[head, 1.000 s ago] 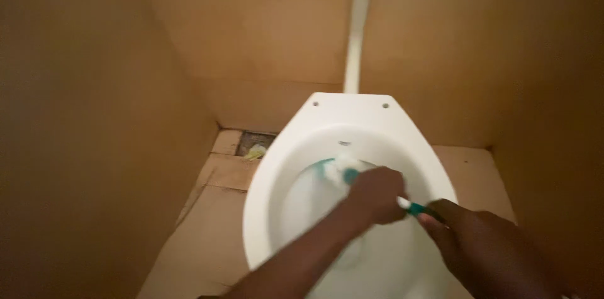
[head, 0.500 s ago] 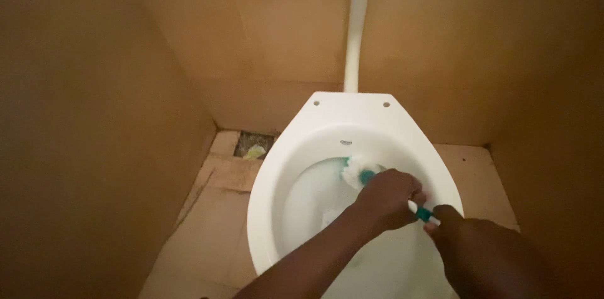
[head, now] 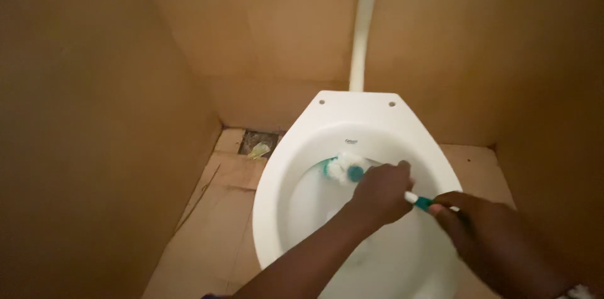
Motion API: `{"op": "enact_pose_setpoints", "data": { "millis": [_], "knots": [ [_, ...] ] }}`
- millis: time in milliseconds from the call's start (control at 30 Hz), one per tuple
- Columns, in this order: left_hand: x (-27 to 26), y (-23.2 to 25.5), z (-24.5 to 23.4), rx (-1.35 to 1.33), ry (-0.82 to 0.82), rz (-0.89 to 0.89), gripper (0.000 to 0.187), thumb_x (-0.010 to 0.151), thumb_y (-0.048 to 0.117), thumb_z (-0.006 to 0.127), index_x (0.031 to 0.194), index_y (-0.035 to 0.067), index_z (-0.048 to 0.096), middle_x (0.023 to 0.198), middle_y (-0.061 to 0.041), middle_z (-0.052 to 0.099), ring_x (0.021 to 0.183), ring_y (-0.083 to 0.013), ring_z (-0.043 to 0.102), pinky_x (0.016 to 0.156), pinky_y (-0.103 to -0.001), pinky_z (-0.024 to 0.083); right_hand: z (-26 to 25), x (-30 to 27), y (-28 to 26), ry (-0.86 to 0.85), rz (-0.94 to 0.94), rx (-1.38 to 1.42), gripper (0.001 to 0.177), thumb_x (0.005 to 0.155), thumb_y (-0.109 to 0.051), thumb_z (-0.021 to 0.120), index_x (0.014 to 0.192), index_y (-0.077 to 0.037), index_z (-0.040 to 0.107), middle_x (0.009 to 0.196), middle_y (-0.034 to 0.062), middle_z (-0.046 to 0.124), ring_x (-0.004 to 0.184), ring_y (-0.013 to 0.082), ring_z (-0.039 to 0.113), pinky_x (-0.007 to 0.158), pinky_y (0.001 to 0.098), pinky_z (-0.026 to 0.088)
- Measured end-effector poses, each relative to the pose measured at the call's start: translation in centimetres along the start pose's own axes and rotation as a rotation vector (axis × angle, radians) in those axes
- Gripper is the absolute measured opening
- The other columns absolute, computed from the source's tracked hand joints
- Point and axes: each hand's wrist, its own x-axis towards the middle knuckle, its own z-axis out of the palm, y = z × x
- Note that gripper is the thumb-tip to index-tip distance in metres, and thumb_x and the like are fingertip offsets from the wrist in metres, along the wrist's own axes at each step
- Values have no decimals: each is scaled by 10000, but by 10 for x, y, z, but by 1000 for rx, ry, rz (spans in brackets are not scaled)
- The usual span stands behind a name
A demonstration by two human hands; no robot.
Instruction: Scrubbing the inside of a toilet bowl with a brush and cleaning liquid.
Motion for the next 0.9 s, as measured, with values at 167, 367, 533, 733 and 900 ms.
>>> {"op": "enact_pose_setpoints", "data": {
  "millis": [167,367,533,733,900],
  "knots": [
    [-6,-10,13,-8,11,95,243,938,224,691,856,22,584,735,-214,667,745,-414,674,680,-523,527,-18,-40,-34,-25,-2,-83,350,1032,-420,548,1248,-229,748,926,136,797,828,302,773,809,415,582],
    [-7,-10,18,-124,25,176,332,807,315,814,788,65,596,742,-155,667,724,-371,677,659,-468,509,7,-21,-27,-179,28,-395,330,1083,-363,430,1291,-223,644,973,97,780,880,224,786,829,399,603],
    [1,-20,23,-181,-41,169,314,764,334,836,775,101,627,764,-98,698,731,-309,713,679,-424,541,12,-8,-23,-125,7,-455,321,1078,-345,428,1283,-209,634,957,93,778,890,233,781,820,410,601],
    [0,-26,-2,84,-155,61,189,729,236,831,763,87,721,821,-147,711,795,-329,712,697,-449,555,3,-9,-21,-65,-71,-159,317,1055,-349,503,1249,-224,720,891,112,791,820,265,797,794,409,595],
    [-6,-12,-15,266,-374,-202,155,749,149,777,829,25,731,885,-192,709,854,-348,709,751,-455,577,-10,-7,-6,-93,-168,60,331,1005,-385,602,1250,-218,749,852,134,797,765,275,748,762,401,567]
  ]
}}
